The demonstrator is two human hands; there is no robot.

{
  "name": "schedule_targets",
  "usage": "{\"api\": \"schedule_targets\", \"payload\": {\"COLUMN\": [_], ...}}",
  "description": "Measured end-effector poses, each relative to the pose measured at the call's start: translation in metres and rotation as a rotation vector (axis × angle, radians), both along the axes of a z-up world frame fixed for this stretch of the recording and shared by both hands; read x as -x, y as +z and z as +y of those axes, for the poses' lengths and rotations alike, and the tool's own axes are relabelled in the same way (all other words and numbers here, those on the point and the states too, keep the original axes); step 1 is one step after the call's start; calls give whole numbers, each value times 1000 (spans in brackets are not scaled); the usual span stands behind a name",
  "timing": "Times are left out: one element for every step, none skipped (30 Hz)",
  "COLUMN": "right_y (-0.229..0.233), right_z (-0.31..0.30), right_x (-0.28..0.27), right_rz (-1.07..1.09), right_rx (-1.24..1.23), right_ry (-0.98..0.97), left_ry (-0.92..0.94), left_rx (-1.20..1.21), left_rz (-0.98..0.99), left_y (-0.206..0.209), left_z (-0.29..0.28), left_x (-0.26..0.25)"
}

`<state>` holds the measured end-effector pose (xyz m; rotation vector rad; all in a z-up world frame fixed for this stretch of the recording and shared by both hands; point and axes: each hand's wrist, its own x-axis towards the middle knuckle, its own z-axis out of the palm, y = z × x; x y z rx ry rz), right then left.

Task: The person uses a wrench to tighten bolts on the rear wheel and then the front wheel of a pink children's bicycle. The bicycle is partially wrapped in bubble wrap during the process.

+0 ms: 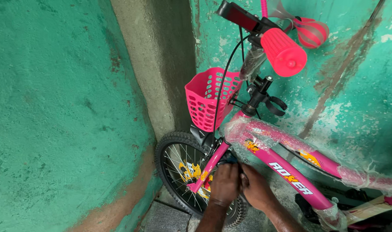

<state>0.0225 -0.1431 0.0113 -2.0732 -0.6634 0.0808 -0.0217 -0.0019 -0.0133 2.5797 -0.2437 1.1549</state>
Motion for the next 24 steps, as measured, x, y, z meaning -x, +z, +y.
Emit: {"api": "schedule_targets", "payload": {"right_y": [9, 19, 29, 37, 45, 52, 58, 62, 67, 70, 72, 73, 73, 73, 71, 70, 69, 69, 65, 62, 60, 58, 57, 57], "right_z": [-1, -1, -1, 0, 4, 12, 18, 24, 35, 45, 53, 59, 68, 74, 77, 80, 83, 87, 87, 87, 86, 84, 83, 81], "right_x": [1, 3, 7, 13, 17, 20, 22, 25, 24, 22, 20, 17, 13, 11, 10, 11, 10, 7, 7, 7, 6, 4, 3, 2], "right_rz": [-44, -88, -91, -93, -93, -177, -260, -344, -430, -516, -600, -615, -627, -639, -639, -639, -644, -651, -648, -645, -649, -653, -660, -676], "right_rx": [-18, -36, -21, -7, 10, 36, 65, 93, 111, 130, 148, 250, 353, 457, 470, 484, 496, 493, 497, 501, 491, 480, 468, 475], "right_ry": [13, 26, 17, 8, 1, 6, 14, 23, 30, 36, 48, 50, 49, 47, 29, 11, -6, -22, -35, -49, -45, -42, -33, -22], "left_ry": [13, 27, 80, 134, 243, 352, 370, 387, 322, 256, 194, 186, 175, 163, 114, 64, 14, 59, 102, 143, 139, 134, 135, 123], "left_rx": [46, 92, 90, 88, 160, 233, 342, 451, 539, 625, 709, 679, 649, 620, 672, 724, 773, 567, 366, 165, 102, 39, -22, -43], "left_rz": [-54, -109, -197, -285, -346, -406, -418, -431, -340, -247, -154, -106, -57, -7, 81, 170, 254, 269, 292, 313, 297, 282, 265, 318], "left_y": [3, 10, 21, 34, 49, 65, 80, 94, 107, 116, 121, 125, 128, 127, 126, 125, 126, 127, 124, 123, 125, 127, 129, 131], "left_z": [5, 11, 20, 29, 35, 41, 45, 50, 58, 65, 74, 87, 101, 110, 113, 114, 115, 113, 106, 101, 99, 99, 100, 104], "left_x": [0, 1, 0, -1, -2, -3, -6, -9, -14, -18, -19, -21, -22, -24, -28, -32, -35, -36, -32, -31, -31, -33, -33, -34]}}
